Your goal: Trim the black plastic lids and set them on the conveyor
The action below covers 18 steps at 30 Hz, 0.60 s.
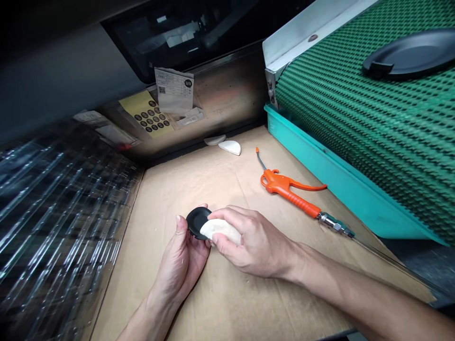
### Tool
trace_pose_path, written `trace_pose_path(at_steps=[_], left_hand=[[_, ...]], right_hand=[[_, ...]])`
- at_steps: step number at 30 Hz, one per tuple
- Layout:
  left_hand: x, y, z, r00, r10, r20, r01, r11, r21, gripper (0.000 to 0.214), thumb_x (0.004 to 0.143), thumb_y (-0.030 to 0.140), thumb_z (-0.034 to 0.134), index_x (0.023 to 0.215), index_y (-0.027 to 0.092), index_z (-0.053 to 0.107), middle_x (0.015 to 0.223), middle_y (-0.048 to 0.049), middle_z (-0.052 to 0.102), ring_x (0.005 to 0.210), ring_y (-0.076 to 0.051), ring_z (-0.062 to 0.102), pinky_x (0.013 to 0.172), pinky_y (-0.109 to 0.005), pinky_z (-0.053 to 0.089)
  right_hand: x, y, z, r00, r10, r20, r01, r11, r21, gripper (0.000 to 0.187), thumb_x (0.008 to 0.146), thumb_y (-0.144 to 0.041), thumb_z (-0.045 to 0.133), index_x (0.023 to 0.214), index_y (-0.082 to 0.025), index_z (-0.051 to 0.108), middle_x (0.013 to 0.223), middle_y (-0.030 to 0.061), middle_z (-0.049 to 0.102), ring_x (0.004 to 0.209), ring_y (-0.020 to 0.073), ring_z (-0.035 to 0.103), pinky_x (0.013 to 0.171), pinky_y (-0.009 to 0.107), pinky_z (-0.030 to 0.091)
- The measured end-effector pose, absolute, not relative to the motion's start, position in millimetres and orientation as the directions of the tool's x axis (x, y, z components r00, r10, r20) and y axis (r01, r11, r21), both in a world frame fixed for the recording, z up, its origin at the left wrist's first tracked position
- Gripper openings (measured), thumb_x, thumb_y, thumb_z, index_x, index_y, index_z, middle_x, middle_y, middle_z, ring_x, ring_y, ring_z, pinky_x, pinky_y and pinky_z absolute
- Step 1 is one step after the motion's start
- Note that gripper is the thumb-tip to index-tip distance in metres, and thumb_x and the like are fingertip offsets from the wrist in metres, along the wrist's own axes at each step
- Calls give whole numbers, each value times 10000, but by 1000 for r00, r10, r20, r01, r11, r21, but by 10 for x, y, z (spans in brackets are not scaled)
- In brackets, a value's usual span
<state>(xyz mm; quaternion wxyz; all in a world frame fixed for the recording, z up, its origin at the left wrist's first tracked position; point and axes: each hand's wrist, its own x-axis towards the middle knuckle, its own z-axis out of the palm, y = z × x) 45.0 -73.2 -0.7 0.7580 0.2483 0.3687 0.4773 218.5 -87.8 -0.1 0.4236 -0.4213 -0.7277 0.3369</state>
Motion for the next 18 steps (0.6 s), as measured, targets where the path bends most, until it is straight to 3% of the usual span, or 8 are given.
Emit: trace_pose_path(at_steps=[5,8,11,14,16,18], left_hand=[[450,-723,-2,305,905,-298,-510,419,751,451,964,499,506,1190,127,626,898,-64,628,702,-136,580,688,-254,511],[434,-715,-1,311,902,-301,-517,426,743,448,972,496,487,1216,139,602,977,-108,662,732,-157,610,681,-264,514],[401,-687,10,288,901,-324,-552,433,713,433,976,480,487,1256,161,572,1102,-150,664,760,-164,636,679,-263,525],[364,-650,36,246,910,-335,-592,414,691,410,981,438,495,1324,215,526,1161,-144,654,809,-177,663,723,-285,546],[341,-631,57,240,912,-333,-613,408,677,399,979,419,505,1338,244,515,1191,-129,642,857,-197,675,763,-317,556],[318,-617,73,252,910,-330,-633,413,655,380,974,400,520,1329,261,523,1218,-115,627,896,-212,677,787,-340,559]], right_hand=[[2236,-831,-8,-184,919,348,605,385,-697,285,919,-215,495,1179,-181,607,1061,41,665,893,205,650,776,334,494],[2296,-800,-9,-111,926,361,671,338,-660,317,908,-240,507,1207,-177,591,1031,37,683,872,209,660,731,329,487],[2312,-798,-7,-59,967,249,722,214,-658,331,895,-273,542,1213,-198,591,925,17,700,776,206,661,632,319,455],[2271,-816,-21,-178,975,132,724,220,-654,193,912,-265,543,1074,-239,645,882,-12,687,775,191,652,654,311,452],[2258,-811,-36,-279,946,164,727,320,-608,163,951,-271,516,1026,-247,659,926,-4,669,855,192,640,730,320,465],[2307,-778,-52,-297,918,265,757,395,-521,209,991,-332,493,1093,-234,645,1023,29,644,942,207,617,817,340,476]])
